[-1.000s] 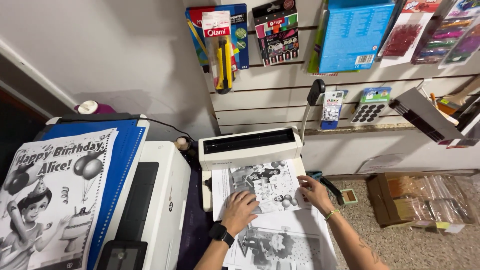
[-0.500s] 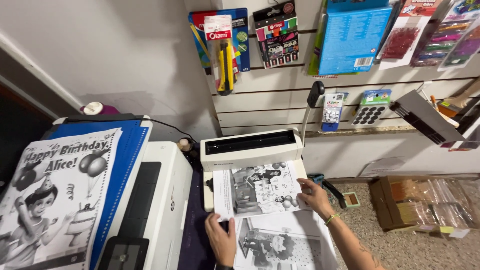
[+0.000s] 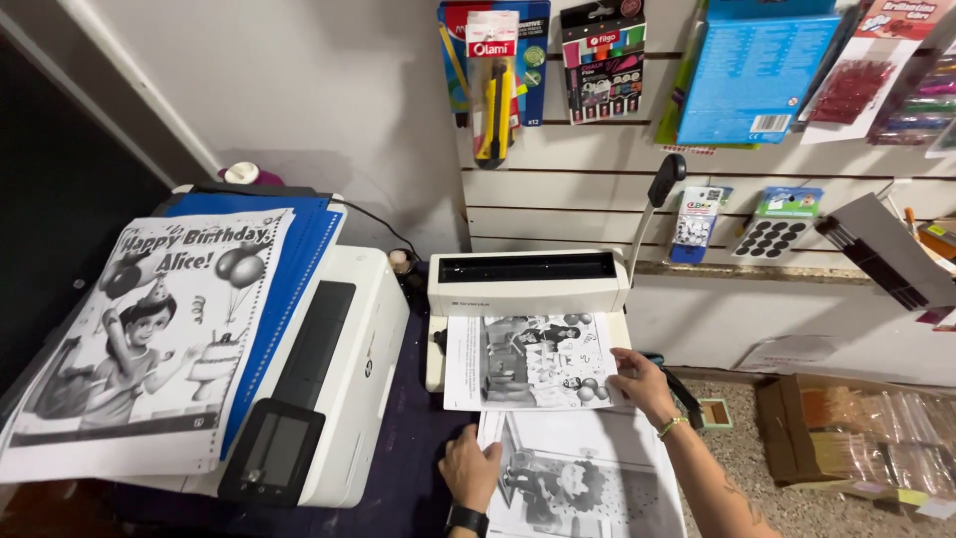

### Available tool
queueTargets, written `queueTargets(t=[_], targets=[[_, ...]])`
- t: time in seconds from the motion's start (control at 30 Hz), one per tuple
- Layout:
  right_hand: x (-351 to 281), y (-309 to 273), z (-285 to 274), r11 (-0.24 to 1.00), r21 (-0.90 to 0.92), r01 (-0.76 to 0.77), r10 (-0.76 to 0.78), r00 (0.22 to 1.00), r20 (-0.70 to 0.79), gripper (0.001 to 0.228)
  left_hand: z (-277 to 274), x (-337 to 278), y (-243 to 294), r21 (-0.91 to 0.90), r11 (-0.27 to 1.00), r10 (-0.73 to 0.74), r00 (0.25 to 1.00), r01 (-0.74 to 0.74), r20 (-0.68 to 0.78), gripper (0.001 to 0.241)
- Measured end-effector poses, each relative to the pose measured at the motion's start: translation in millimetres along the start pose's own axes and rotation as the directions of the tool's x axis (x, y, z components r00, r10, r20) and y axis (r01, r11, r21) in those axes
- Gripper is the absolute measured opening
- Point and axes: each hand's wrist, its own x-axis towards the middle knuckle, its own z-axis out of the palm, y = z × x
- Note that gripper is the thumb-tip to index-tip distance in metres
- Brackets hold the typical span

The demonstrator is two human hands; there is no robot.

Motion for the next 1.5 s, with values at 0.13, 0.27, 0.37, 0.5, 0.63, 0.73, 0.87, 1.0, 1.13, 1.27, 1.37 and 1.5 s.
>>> queueTargets(t=[0.13,0.27,0.37,0.5,0.63,0.73,0.87,1.0,1.13,1.27,1.37,1.5], targets=[[15.8,18.3,2.8,0.998,-0.021,0.052,-0.052,0.998,-0.026,0.057,3.3,-0.7,5.3,0.047,0.998,-0.035,0.999,0.035,-0.001,0.032],[18.3,21.1,1.4,0.998,0.001,0.06,-0.06,0.998,-0.017,0.056,0.8,-6.7,0.4,0.021,0.996,-0.088,0.993,0.086,0.08,0.029],[16.5,22.1,2.9,0.999,0.008,0.05,-0.05,0.999,-0.007,0.056,-3.9,-13.8,-14.0,0.031,0.994,-0.112,0.987,0.11,0.116,0.029],[-28.2,-18.1,-2.8,0.985,-0.114,0.132,-0.124,0.99,0.074,0.065,-37.0,-18.9,-37.1,0.134,0.984,-0.14,0.975,0.117,0.173,0.033],[-46.9,-20.4,-4.3,0.937,-0.285,0.204,-0.167,0.975,0.149,0.093,-73.5,-3.5,-48.2,0.086,0.995,-0.062,0.992,0.052,0.111,0.058],[-53.6,-18.6,-2.2,0.863,-0.469,0.189,-0.107,0.975,0.196,0.113,-100.6,13.2,-26.8,-0.001,0.999,0.055,0.998,-0.055,0.014,0.087],[-35.5,6.3,0.2,0.808,-0.461,0.366,-0.288,0.929,0.233,0.081,-106.3,44.6,-8.8,-0.171,0.936,0.317,0.948,-0.307,0.037,0.047],[-21.5,23.6,-2.2,0.75,-0.465,0.471,-0.406,0.882,0.238,0.062,-103.4,64.5,-10.2,-0.299,0.863,0.433,0.901,-0.407,0.023,0.021],[-16.9,32.0,-4.8,0.687,-0.49,0.537,-0.458,0.843,0.282,0.067,-105.6,69.7,-18.9,-0.265,0.88,0.429,0.899,-0.394,0.09,0.024],[-23.0,25.6,-7.8,0.693,-0.486,0.533,-0.466,0.845,0.261,0.065,-97.4,73.2,-22.3,-0.051,0.91,0.414,0.907,-0.411,0.072,0.036],[-24.7,24.1,-4.0,0.695,-0.481,0.535,-0.468,0.844,0.262,0.059,-99.8,71.9,-21.1,0.024,0.9,0.433,0.9,-0.435,0.049,0.039],[-17.9,43.1,-0.9,0.681,-0.411,0.606,-0.549,0.794,0.261,0.063,-102.4,73.4,-5.1,0.208,0.858,0.481,0.877,-0.469,-0.009,0.069]])
